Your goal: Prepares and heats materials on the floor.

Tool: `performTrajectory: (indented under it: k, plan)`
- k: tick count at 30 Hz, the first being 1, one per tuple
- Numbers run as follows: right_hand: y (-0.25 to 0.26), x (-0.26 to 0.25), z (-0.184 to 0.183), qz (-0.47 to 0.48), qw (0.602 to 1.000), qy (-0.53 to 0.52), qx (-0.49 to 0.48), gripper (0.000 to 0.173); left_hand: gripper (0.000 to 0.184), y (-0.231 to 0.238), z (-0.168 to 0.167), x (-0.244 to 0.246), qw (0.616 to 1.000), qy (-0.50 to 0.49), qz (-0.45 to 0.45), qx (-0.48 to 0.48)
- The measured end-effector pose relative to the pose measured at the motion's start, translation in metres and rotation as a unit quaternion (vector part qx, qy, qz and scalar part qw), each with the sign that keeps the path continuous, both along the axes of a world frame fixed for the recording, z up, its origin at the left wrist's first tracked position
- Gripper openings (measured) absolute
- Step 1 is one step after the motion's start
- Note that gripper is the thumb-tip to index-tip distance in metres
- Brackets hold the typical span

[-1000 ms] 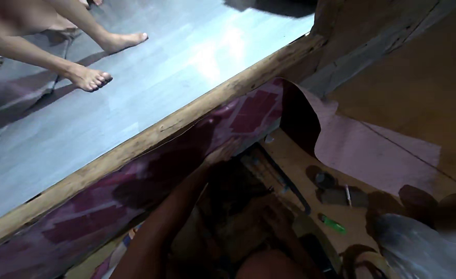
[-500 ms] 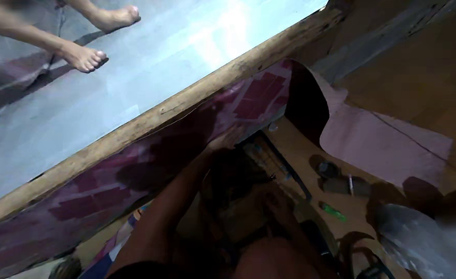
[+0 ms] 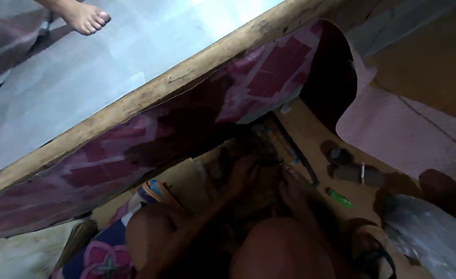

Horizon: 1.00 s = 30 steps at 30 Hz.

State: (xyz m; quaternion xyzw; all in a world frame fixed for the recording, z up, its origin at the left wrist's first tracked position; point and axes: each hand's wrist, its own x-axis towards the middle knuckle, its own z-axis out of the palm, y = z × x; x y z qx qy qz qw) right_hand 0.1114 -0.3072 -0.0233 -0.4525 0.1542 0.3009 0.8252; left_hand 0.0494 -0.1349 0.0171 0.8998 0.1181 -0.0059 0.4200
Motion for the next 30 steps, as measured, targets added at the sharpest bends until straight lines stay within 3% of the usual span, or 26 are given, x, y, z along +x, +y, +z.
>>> performTrajectory:
  k: [3, 8, 14, 19, 24, 30]
  plan:
    - [0.014, 0.001, 0.008, 0.029, 0.999, 0.026, -0.029, 0.017, 0.033, -0.019, 0.009, -0.017, 0.992, 0.001, 0.099, -0.072]
    - [0.028, 0.001, 0.022, 0.059, 0.996, 0.041, -0.053, 0.017, 0.036, -0.035, 0.014, -0.024, 0.968, -0.003, 0.183, -0.174]
    - [0.03, 0.003, 0.018, 0.049, 0.998, 0.032, -0.036, 0.02, 0.031, -0.044, 0.009, -0.001, 0.948, -0.037, 0.204, -0.241]
    - [0.025, 0.005, 0.017, 0.053, 0.995, 0.029, -0.08, 0.019, 0.025, -0.049, 0.005, 0.008, 0.954, 0.011, 0.222, -0.201]
    - [0.015, -0.004, 0.007, 0.11, 0.974, -0.077, -0.18, 0.022, 0.022, -0.052, -0.002, 0.005, 0.956, 0.068, 0.234, -0.164]
    - [-0.001, -0.013, 0.01, 0.197, 0.936, -0.164, -0.242, 0.028, 0.026, -0.053, -0.011, -0.003, 0.917, 0.129, 0.298, -0.231]
